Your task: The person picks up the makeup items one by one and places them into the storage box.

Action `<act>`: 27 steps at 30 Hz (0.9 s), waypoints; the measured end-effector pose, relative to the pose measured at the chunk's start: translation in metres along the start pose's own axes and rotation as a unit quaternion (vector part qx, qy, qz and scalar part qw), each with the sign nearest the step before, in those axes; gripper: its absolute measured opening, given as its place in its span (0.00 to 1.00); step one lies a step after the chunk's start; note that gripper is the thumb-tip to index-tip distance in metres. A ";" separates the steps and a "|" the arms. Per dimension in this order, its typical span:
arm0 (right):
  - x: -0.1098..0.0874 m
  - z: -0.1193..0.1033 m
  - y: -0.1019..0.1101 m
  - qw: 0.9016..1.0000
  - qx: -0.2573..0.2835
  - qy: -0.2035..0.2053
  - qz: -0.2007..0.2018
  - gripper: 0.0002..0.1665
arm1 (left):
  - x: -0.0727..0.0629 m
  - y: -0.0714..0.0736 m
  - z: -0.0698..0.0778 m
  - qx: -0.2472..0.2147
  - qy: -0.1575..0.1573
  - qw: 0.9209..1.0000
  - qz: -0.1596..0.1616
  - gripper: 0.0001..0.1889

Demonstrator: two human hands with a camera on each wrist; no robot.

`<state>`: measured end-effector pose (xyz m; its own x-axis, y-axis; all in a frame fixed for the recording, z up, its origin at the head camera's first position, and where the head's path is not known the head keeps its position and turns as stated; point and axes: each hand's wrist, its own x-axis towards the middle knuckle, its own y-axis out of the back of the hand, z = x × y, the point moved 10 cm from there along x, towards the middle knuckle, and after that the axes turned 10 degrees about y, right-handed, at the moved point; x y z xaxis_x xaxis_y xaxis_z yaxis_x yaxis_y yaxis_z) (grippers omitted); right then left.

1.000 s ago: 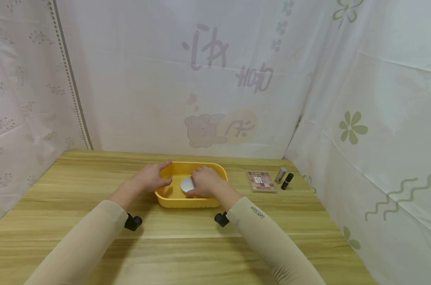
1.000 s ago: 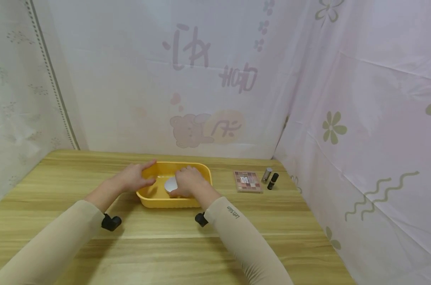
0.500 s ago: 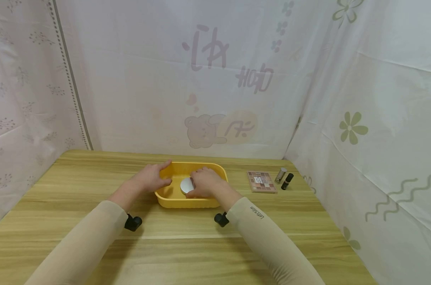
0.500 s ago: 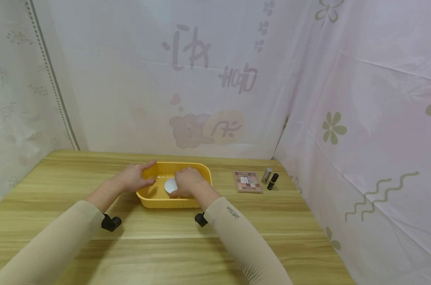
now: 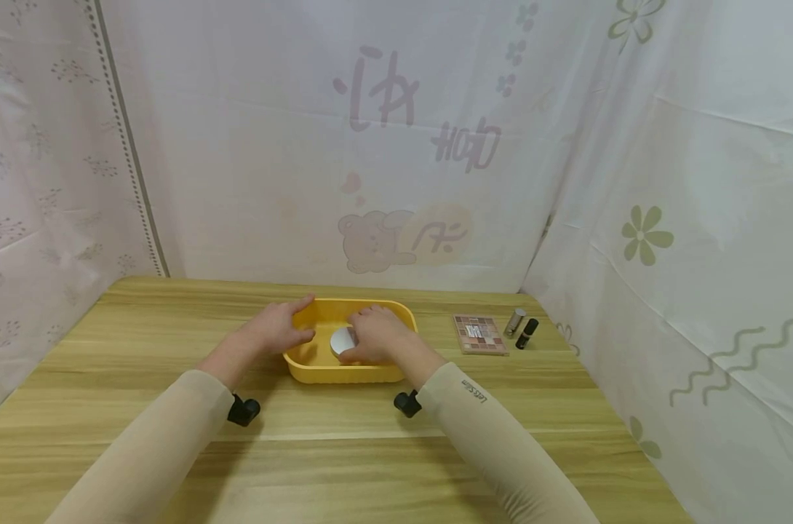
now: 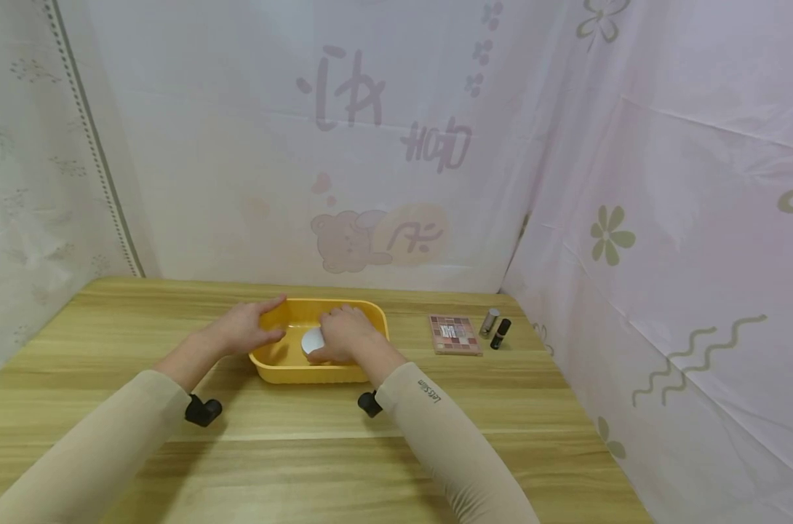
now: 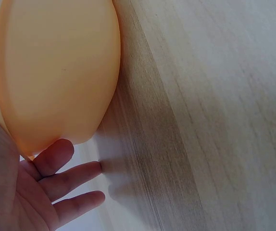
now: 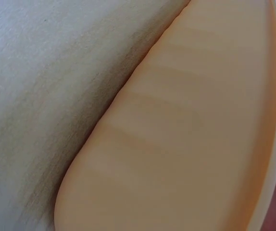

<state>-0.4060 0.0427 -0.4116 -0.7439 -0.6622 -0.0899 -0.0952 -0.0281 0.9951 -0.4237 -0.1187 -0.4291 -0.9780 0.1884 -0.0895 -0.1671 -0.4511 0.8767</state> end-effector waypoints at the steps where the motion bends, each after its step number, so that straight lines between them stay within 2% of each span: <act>1: 0.000 0.000 0.001 1.000 0.000 0.000 0.002 0.49 | 0.000 0.000 0.000 -0.001 0.001 1.000 -0.001 0.44; 8: -0.001 0.002 0.005 1.000 0.000 0.003 0.013 0.49 | -0.002 0.000 0.001 -0.002 0.002 1.000 -0.003 0.44; 12: -0.002 0.002 0.011 1.000 0.002 0.004 0.018 0.48 | 0.000 0.001 0.001 0.005 -0.005 1.000 0.004 0.44; 21: -0.005 0.007 0.025 0.999 0.023 -0.001 0.035 0.46 | 0.002 -0.001 -0.002 0.008 0.002 1.000 -0.005 0.44; 27: -0.007 0.009 0.039 0.998 0.011 0.005 0.058 0.45 | 0.001 -0.001 -0.001 0.007 0.006 1.000 -0.008 0.44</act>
<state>-0.4100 0.0531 -0.3727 -0.7444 -0.6672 0.0264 -0.0230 0.0651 0.9976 -0.4246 -0.1190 -0.4302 -0.9767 0.1844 -0.1096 -0.1812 -0.4354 0.8818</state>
